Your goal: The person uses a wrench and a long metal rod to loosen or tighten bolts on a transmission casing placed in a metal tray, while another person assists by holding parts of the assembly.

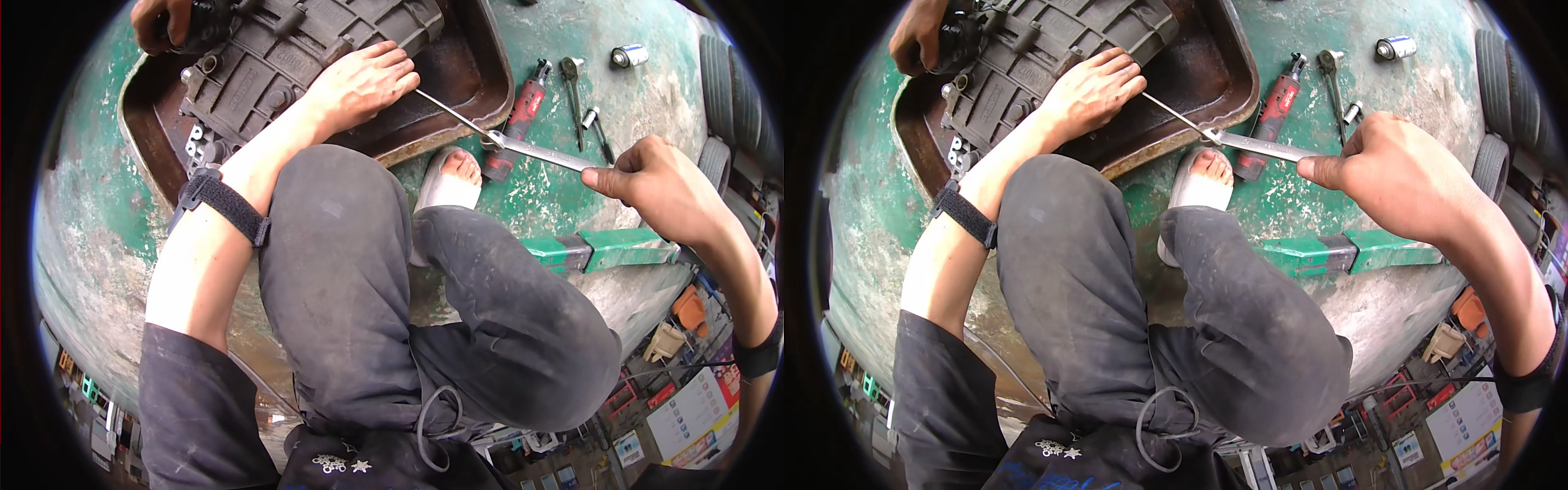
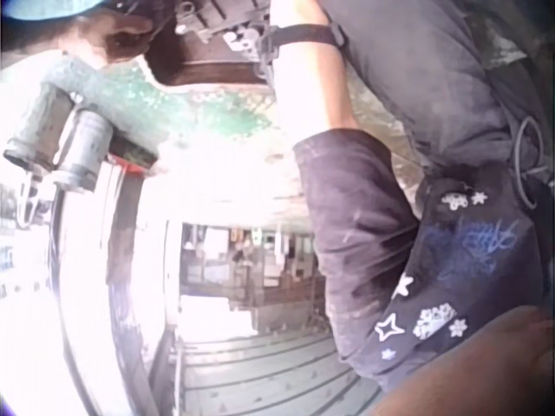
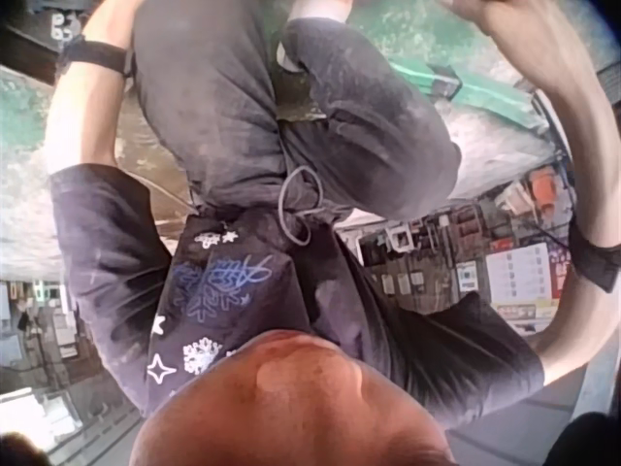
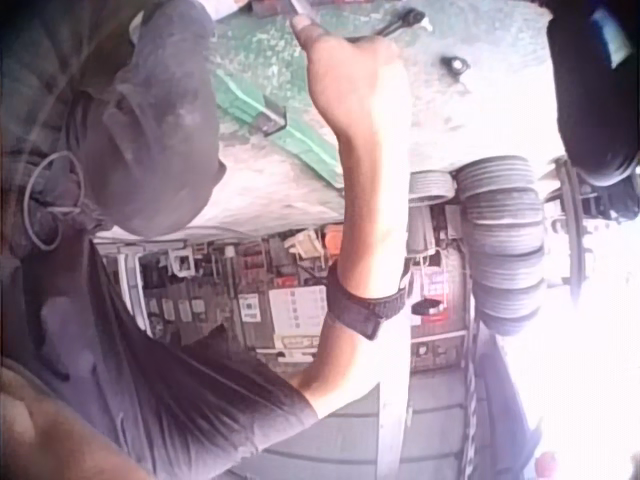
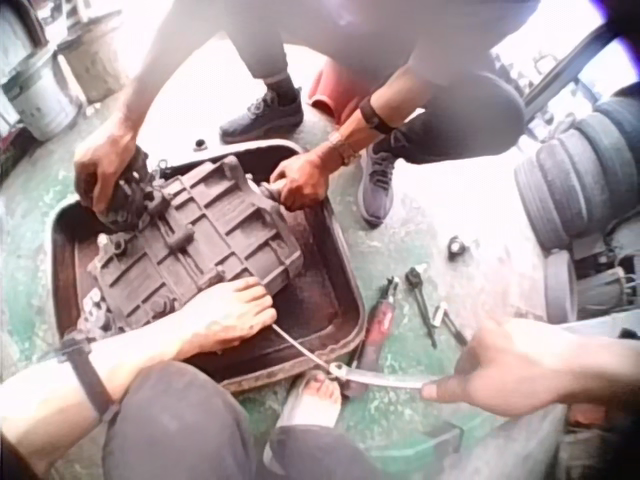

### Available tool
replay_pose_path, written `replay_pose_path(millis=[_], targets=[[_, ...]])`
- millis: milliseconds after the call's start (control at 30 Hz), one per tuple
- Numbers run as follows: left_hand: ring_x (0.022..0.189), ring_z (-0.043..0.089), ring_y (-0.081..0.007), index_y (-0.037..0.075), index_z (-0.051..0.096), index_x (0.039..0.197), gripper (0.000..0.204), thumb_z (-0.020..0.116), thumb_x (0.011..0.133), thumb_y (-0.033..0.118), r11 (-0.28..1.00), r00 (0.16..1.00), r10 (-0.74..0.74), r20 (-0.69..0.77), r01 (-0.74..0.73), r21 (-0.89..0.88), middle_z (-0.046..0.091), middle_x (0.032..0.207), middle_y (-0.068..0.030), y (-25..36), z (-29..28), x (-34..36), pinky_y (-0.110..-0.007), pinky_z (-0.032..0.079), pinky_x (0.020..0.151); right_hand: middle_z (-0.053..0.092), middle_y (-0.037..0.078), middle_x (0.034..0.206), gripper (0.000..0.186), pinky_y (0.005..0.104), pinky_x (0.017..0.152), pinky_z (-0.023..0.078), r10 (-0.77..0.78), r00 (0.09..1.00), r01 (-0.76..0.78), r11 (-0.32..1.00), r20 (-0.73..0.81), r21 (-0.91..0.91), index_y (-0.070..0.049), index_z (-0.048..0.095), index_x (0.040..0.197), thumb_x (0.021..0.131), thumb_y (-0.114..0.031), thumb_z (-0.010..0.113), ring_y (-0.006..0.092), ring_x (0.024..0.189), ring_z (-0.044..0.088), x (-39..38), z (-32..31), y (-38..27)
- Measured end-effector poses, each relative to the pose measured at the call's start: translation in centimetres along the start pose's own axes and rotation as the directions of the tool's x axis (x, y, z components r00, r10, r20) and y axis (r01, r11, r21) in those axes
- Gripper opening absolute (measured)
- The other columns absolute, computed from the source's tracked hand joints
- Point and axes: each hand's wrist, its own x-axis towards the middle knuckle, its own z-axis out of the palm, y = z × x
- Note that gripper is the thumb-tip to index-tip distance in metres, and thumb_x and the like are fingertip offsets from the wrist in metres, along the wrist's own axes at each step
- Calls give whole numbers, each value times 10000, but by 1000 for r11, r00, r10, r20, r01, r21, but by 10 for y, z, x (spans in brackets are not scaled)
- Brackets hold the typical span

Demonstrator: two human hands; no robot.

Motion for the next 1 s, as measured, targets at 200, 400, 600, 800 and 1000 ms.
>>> replay_pose_path(millis=[200, 400, 600, 800, 1000], targets=[[1092, 558, -264, 27, 563, 990, 230, 596, 772, 90, 1000, 1000, -6, -17, 6, 0, 605, 1025, -106, 0, 2, 0, -371, 390, 1055, 629, 247, 677, 515, 413, 719, 506, 115, 993, -115, 993, 12, 0, 97, 672, 827, 817, -418, 681, 358, 708, 665, -20, 9, -22], [1023, 576, -240, 27, 576, 947, 192, 606, 765, 77, 1000, 999, 6, -52, -5, 16, 605, 958, -89, 0, -2, 1, -350, 415, 1021, 636, 252, 694, 493, 424, 730, 508, 17, 999, -13, 995, -38, 100, 110, 672, 842, 845, -382, 654, 354, 754, 678, -19, 18, -4], [1026, 576, -235, 17, 579, 954, 194, 604, 771, 78, 999, 998, 15, -68, -12, 45, 607, 959, -89, 1, -3, 2, -338, 424, 1005, 618, 213, 632, 507, 421, 694, 504, 40, 999, -38, 995, -28, 87, 87, 679, 818, 854, -418, 654, 342, 713, 670, -21, 24, 2], [1024, 575, -228, 21, 579, 960, 202, 606, 767, 72, 999, 997, 24, -78, -21, 33, 603, 955, -84, -1, -1, 1, -335, 426, 1002, 574, 188, 556, 492, 400, 605, 468, 24, 999, -18, 992, -46, 124, 64, 673, 722, 850, -411, 669, 305, 587, 619, -22, 27, -1], [1043, 573, -231, 37, 577, 986, 249, 619, 742, 57, 1000, 999, 11, -51, -11, 15, 600, 974, -80, -2, 1, 1, -341, 409, 1027, 555, 172, 525, 493, 383, 556, 448, -30, 988, 61, 977, -148, 206, 71, 653, 677, 828, -396, 699, 259, 531, 602, -19, 43, 13]])
